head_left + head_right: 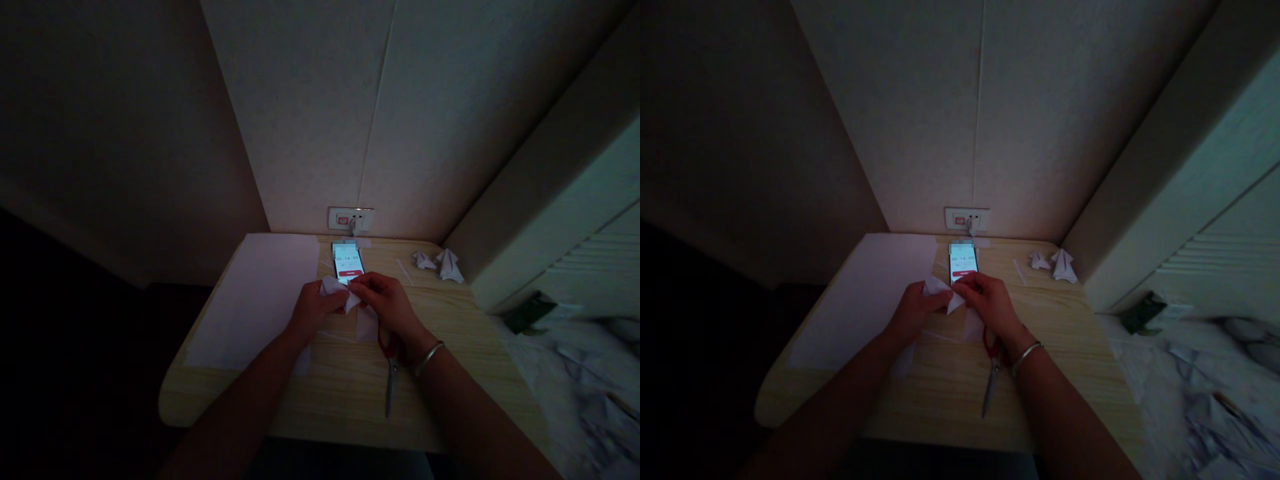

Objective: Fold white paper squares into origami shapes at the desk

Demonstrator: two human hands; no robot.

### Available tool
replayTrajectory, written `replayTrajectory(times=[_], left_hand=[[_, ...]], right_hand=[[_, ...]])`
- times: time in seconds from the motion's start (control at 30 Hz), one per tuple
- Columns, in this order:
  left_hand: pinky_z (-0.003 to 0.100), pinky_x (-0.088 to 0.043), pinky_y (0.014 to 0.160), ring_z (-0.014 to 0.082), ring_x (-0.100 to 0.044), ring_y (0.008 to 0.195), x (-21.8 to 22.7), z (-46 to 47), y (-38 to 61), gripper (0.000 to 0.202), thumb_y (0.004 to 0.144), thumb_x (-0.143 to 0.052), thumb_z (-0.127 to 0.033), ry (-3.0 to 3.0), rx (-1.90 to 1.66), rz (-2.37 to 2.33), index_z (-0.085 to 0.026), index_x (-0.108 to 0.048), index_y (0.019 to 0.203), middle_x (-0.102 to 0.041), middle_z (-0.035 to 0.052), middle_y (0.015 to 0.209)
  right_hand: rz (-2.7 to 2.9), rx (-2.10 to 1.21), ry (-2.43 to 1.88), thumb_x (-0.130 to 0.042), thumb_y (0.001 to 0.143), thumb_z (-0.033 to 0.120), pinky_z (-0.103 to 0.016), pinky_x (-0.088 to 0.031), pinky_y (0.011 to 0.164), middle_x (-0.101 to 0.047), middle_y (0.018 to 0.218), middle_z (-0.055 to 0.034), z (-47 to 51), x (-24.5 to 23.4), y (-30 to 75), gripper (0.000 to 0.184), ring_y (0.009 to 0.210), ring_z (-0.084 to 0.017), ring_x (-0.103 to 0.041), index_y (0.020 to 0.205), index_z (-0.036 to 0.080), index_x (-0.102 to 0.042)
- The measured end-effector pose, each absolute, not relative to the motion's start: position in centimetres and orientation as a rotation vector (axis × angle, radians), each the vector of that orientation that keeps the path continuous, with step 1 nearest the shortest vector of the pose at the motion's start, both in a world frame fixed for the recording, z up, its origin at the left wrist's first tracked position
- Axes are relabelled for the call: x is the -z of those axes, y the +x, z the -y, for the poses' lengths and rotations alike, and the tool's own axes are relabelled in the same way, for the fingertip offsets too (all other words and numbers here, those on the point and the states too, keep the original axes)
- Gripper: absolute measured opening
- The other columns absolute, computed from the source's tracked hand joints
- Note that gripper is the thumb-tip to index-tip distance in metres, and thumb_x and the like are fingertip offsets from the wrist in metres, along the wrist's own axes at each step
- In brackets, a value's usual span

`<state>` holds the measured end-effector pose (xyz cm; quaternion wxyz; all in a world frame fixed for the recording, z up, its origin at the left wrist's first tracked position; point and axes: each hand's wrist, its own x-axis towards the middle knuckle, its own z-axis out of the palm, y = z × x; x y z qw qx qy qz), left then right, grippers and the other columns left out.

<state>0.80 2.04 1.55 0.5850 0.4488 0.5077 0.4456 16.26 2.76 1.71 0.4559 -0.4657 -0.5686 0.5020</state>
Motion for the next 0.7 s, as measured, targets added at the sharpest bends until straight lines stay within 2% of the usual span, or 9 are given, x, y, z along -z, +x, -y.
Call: replayTrajectory(times=[0.2,0.33,0.53,0.63,0.7], left_hand=[[0.021,-0.041,0.05,0.0102,-0.053,0.049,-1.33,-1.98,1.09,0.017,0.061,-0.069,-0.028,1.044,-1.06,-1.176,-0.013,-0.063,0.062,-0.062,-0.0001,0.056],[0.021,-0.04,0.048,0.0095,-0.052,0.048,-1.41,-1.9,1.22,0.016,0.061,-0.069,-0.026,1.012,-1.055,-1.18,-0.013,-0.061,0.061,-0.06,-0.001,0.055],[0.024,-0.045,0.056,0.0114,-0.056,0.055,-1.35,-1.76,1.28,0.023,0.063,-0.072,-0.032,0.933,-1.095,-1.075,-0.012,-0.064,0.069,-0.065,0.0013,0.064],[0.024,-0.048,0.06,0.0124,-0.059,0.06,-1.52,-1.73,1.23,0.027,0.061,-0.075,-0.033,0.934,-1.119,-1.04,-0.011,-0.065,0.073,-0.066,0.0026,0.069],[0.026,-0.05,0.066,0.0153,-0.063,0.072,-1.85,-1.79,1.05,0.038,0.059,-0.077,-0.037,0.888,-1.173,-0.929,-0.015,-0.066,0.088,-0.068,0.0046,0.084]], right_hand=[[1.467,-1.186,-1.175,-0.064,0.073,0.042,-0.024,-0.043,0.051,-0.06,0.061,0.0009,-2.69,-1.67,16.34,0.025,0.054,-0.011,-0.052,0.07,0.017,-0.063],[1.463,-1.173,-1.165,-0.063,0.074,0.042,-0.023,-0.043,0.05,-0.059,0.061,0.0014,-2.54,-1.84,16.13,0.026,0.054,-0.011,-0.051,0.069,0.017,-0.062],[1.383,-1.263,-1.106,-0.067,0.071,0.04,-0.025,-0.046,0.054,-0.063,0.068,0.0,-2.36,-2.14,15.83,0.022,0.06,-0.012,-0.056,0.074,0.018,-0.064],[1.415,-1.097,-1.071,-0.066,0.074,0.036,-0.027,-0.047,0.06,-0.064,0.069,-0.0005,-2.32,-2.28,16.11,0.016,0.063,-0.014,-0.057,0.073,0.02,-0.065],[1.441,-0.888,-1.046,-0.064,0.077,0.033,-0.031,-0.048,0.067,-0.065,0.076,-0.0021,-2.35,-2.43,16.49,0.011,0.071,-0.016,-0.059,0.076,0.022,-0.067]])
